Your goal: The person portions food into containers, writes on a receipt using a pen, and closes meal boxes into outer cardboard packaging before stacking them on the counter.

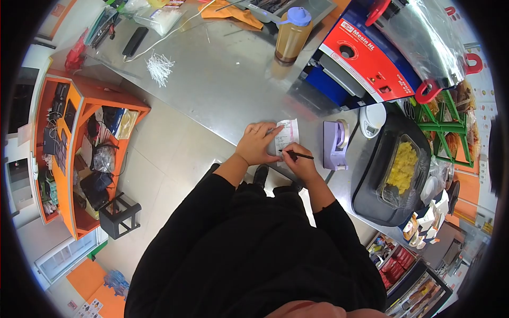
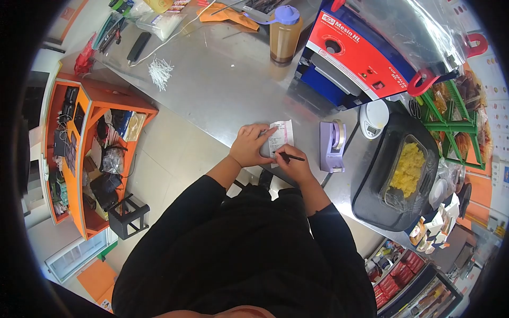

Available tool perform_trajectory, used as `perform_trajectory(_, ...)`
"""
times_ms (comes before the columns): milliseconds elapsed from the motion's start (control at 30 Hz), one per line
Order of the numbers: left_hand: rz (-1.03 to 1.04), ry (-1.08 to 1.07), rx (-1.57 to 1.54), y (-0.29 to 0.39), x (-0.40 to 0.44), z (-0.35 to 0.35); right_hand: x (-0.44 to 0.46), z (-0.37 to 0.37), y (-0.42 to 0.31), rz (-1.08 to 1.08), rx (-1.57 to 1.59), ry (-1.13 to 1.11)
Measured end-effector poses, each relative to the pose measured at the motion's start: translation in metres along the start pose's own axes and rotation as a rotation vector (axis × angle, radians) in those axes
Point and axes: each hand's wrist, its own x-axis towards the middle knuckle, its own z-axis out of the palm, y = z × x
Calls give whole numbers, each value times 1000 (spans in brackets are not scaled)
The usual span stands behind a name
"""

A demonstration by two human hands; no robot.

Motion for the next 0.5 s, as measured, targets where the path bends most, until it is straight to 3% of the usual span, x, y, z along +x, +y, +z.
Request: perform_trajectory(500, -1, -13, -11, 1, -1, -1, -10, -13, 16, 124, 37, 77)
